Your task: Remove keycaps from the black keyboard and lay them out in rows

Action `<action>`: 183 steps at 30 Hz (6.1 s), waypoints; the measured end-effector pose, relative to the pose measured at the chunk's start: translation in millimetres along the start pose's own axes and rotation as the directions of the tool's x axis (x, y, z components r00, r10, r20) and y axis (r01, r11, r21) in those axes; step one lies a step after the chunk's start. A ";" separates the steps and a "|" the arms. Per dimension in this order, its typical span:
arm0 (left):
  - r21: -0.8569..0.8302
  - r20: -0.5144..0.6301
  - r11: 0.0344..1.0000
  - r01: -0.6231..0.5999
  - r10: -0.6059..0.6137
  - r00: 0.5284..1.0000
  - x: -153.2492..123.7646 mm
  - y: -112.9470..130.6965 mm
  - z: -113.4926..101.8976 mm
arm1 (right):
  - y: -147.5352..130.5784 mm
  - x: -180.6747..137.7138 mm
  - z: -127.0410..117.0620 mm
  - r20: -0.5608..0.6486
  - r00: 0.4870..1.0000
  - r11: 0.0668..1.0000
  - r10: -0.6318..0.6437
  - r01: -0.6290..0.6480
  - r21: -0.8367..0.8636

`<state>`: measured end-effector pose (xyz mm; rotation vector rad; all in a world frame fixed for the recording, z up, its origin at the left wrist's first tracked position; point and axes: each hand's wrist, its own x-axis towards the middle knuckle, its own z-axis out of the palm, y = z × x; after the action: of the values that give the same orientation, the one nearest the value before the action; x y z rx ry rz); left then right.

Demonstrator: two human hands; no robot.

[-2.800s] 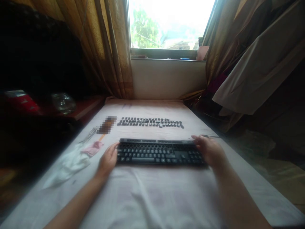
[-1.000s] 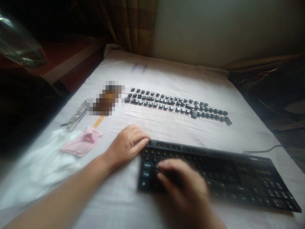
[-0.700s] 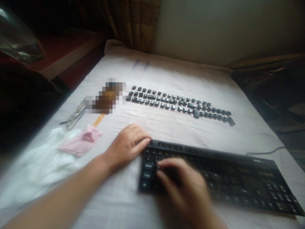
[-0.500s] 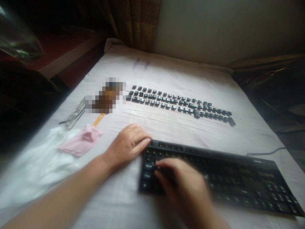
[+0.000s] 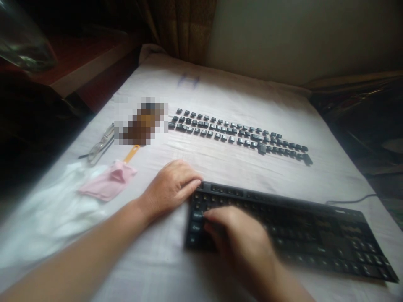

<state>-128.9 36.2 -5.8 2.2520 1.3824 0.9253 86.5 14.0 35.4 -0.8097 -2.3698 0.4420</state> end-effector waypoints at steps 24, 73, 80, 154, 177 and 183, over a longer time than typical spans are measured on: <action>-0.003 0.015 1.000 -0.004 0.004 1.000 0.6 1.2 -0.5 | -1.2 -14.3 13.8 -0.154 0.974 0.985 0.165 -0.157 0.064; -0.089 -0.012 0.963 -0.255 0.255 0.967 -3.1 27.3 -7.9 | 7.5 -22.5 7.1 -0.325 0.930 0.985 0.169 -0.143 0.100; -0.117 0.015 0.972 -0.205 0.208 0.978 -6.5 22.0 -5.3 | 5.3 -22.2 8.9 -0.368 0.907 0.978 0.203 -0.168 0.125; 0.556 -0.394 0.714 0.426 -0.225 0.891 30.0 -81.2 -47.6 | 33.9 -22.6 -8.1 -0.309 0.951 0.983 0.007 -0.064 -0.173; 0.640 -0.257 0.696 0.326 -0.206 0.944 36.2 -76.5 -52.6 | 33.6 -26.6 -4.9 -0.302 0.952 0.983 0.043 -0.095 -0.160; 0.606 -0.255 0.722 0.333 -0.220 0.942 34.9 -79.3 -51.9 | 33.1 -25.4 -6.2 -0.292 0.956 0.982 0.029 -0.082 -0.169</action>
<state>-205.7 101.7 -2.3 2.3286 2.3370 0.5901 121.4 23.7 13.6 -0.9552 -2.1375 0.1201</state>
